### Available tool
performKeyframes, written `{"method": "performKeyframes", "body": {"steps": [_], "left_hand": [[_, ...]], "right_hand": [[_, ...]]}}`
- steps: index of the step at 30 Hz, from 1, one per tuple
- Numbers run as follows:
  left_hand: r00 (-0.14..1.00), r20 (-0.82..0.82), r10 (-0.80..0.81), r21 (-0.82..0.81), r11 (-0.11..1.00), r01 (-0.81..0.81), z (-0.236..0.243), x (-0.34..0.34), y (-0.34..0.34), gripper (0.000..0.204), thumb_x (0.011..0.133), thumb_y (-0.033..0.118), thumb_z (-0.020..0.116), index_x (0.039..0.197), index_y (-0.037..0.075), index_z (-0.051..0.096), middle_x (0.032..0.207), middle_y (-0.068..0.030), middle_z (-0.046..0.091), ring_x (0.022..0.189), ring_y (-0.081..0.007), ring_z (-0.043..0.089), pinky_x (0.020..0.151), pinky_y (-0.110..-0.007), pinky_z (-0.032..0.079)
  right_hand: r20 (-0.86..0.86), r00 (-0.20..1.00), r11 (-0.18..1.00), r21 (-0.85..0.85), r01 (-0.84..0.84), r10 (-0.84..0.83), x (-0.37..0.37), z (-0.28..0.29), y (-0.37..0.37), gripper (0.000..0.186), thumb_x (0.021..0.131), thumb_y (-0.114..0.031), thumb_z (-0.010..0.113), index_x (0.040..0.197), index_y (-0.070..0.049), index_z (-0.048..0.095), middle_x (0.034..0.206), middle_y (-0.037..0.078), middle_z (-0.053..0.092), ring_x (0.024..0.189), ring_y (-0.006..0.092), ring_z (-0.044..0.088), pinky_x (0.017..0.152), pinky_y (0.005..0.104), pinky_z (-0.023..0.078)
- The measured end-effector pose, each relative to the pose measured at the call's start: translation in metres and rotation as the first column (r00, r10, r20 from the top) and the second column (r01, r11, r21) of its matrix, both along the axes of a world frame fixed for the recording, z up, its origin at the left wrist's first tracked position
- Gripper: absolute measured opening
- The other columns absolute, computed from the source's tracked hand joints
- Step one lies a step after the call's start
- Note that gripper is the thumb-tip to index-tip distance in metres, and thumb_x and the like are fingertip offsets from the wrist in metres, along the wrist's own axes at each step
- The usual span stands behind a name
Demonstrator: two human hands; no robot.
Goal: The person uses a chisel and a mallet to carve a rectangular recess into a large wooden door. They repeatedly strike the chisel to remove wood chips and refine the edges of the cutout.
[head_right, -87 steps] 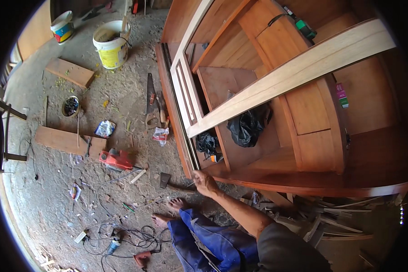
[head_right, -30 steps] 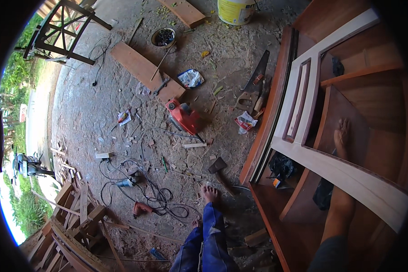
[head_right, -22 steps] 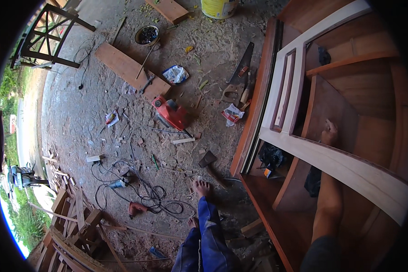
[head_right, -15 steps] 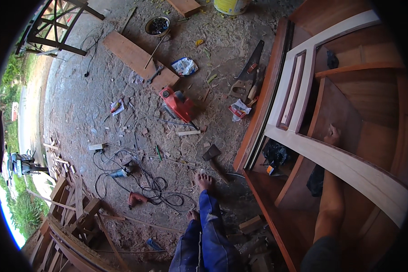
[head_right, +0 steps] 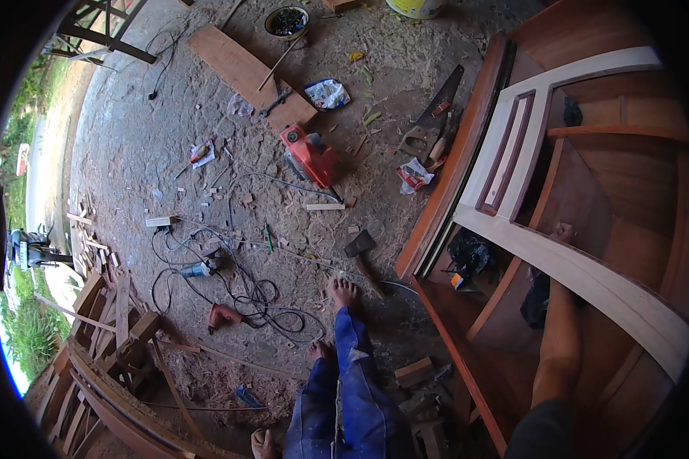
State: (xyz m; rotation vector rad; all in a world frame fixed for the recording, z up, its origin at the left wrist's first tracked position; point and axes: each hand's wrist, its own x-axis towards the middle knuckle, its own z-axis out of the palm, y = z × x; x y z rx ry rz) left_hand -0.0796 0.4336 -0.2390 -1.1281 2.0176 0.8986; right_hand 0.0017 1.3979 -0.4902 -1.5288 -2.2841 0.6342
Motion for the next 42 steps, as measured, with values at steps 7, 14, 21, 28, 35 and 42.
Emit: {"method": "performKeyframes", "body": {"steps": [7, 14, 21, 28, 35, 42], "left_hand": [[0.992, 0.095, -0.078, -0.022, 0.997, 0.080, -0.021, -0.004, -0.048, 0.040, 0.094, 0.026, 0.065, 0.126, 0.002, 0.058, 0.094, -0.0158, 0.068, 0.084, -0.0222, 0.068, 0.069, -0.035, 0.053], [0.958, -0.264, -0.114, 0.022, 0.992, 0.124, 0.020, -0.072, 0.018, 0.033, 0.097, 0.034, 0.065, 0.115, 0.006, 0.063, 0.068, -0.0063, 0.059, 0.059, -0.0165, 0.057, 0.056, -0.034, 0.046], [0.885, -0.062, -0.462, -0.244, 0.866, 0.436, 0.072, -0.048, -0.040, 0.048, 0.090, 0.045, 0.075, 0.118, 0.010, 0.061, 0.084, -0.0181, 0.071, 0.081, -0.0381, 0.071, 0.072, -0.047, 0.055], [0.950, -0.108, -0.293, -0.667, 0.730, 0.149, 0.149, 0.092, -0.185, 0.037, 0.088, 0.030, 0.077, 0.115, 0.012, 0.059, 0.096, -0.0124, 0.068, 0.088, -0.0360, 0.069, 0.072, -0.047, 0.056], [0.861, -0.329, -0.389, -0.827, 0.558, -0.064, 0.112, 0.273, -0.357, 0.033, 0.084, 0.003, 0.065, 0.117, 0.007, 0.066, 0.088, -0.0122, 0.062, 0.082, -0.0266, 0.064, 0.077, -0.033, 0.054], [0.823, -0.508, -0.252, -0.766, 0.569, -0.299, 0.083, 0.328, -0.415, 0.058, 0.103, 0.057, 0.052, 0.127, 0.006, 0.061, 0.109, -0.0143, 0.066, 0.095, -0.0301, 0.063, 0.087, -0.047, 0.053]], "right_hand": [[-0.197, 0.884, 0.874, -0.346, 0.341, -0.423, -0.014, 0.019, -0.048, 0.033, 0.102, -0.020, 0.060, 0.131, -0.004, 0.058, 0.128, 0.011, 0.060, 0.116, 0.0180, 0.058, 0.101, 0.0353, 0.046], [-0.257, 0.740, 0.717, -0.567, 0.405, -0.621, 0.013, 0.031, -0.068, 0.043, 0.102, -0.018, 0.057, 0.143, -0.008, 0.051, 0.147, 0.010, 0.053, 0.132, 0.0184, 0.051, 0.112, 0.0373, 0.041], [-0.249, 0.710, 0.691, -0.573, 0.440, -0.659, -0.022, 0.056, -0.134, 0.050, 0.100, -0.019, 0.060, 0.141, 0.006, 0.046, 0.143, 0.018, 0.051, 0.134, 0.0290, 0.051, 0.111, 0.0405, 0.045], [-0.147, 0.940, 0.807, -0.564, 0.177, -0.309, -0.134, 0.058, -0.205, 0.044, 0.098, -0.017, 0.059, 0.133, 0.008, 0.051, 0.128, 0.021, 0.058, 0.117, 0.0318, 0.060, 0.100, 0.0418, 0.053], [-0.095, 0.764, 0.608, -0.548, -0.575, 0.638, -0.177, 0.129, -0.556, 0.027, 0.092, -0.005, 0.055, 0.112, 0.000, 0.073, 0.097, 0.016, 0.073, 0.094, 0.0299, 0.071, 0.081, 0.0407, 0.058], [-0.091, 0.283, 0.262, -0.193, -0.946, 0.955, -0.152, 0.196, -0.807, 0.017, 0.089, -0.017, 0.065, 0.097, -0.006, 0.075, 0.098, 0.018, 0.071, 0.096, 0.0381, 0.068, 0.085, 0.0461, 0.054]]}}
